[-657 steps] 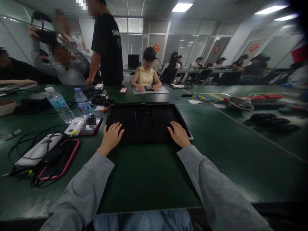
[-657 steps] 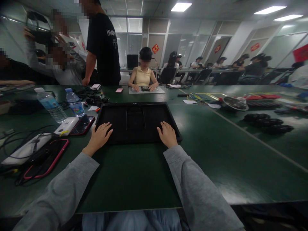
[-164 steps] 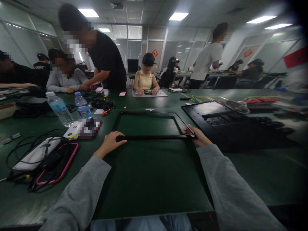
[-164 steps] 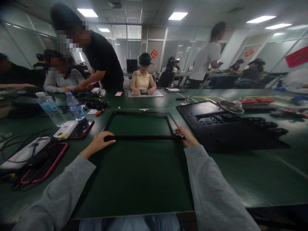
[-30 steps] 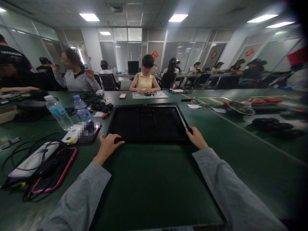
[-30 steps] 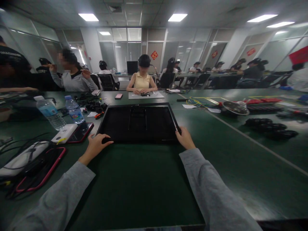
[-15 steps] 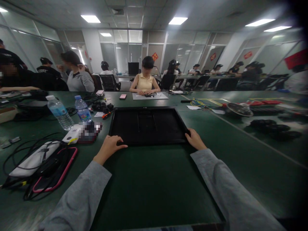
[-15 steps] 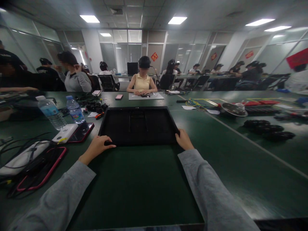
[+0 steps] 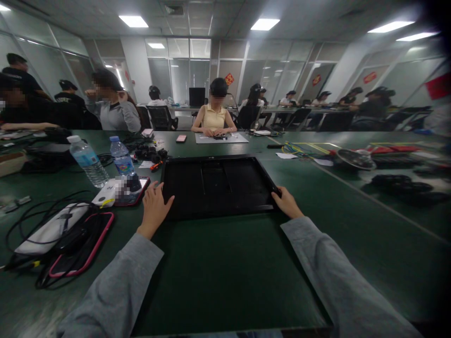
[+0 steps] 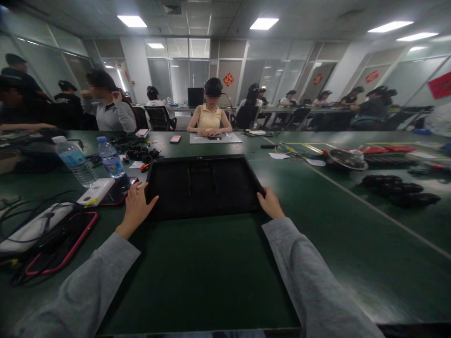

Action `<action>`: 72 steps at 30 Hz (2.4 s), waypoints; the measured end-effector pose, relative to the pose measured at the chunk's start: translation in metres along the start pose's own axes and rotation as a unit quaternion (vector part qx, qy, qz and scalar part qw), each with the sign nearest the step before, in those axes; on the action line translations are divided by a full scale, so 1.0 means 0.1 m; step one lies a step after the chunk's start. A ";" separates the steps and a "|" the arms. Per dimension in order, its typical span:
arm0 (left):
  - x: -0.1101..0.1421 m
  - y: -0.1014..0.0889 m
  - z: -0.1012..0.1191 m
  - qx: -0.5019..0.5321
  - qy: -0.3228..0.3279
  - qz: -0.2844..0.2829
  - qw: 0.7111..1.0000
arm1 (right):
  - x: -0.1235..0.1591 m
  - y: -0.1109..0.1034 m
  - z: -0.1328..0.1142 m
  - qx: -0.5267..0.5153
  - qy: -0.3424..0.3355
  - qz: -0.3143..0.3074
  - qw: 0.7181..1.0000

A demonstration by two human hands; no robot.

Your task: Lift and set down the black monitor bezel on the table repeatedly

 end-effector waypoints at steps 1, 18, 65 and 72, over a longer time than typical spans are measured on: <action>-0.01 0.05 -0.07 0.010 -0.036 -0.011 0.999 | 0.01 0.00 0.00 0.001 0.001 0.006 1.000; -0.14 0.08 -0.44 0.064 -0.157 -0.141 0.975 | 0.14 -0.11 -0.25 0.111 0.004 -0.033 0.993; -0.10 -0.14 -0.26 -0.053 -0.110 -0.126 0.984 | 0.25 -0.19 -0.47 0.199 0.021 -0.051 0.979; -0.11 -0.14 -0.25 -0.065 -0.099 -0.130 0.984 | 0.25 -0.19 -0.50 0.212 0.012 -0.074 0.974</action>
Point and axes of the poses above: each hand's wrist, its own x-axis away from the middle knuckle, its own y-axis out of the palm, z = x × y, the point moved 3 cm from there along -x, towards the middle knuckle, and after that the axes turned 4 degrees about x, right-handed, at the moved point
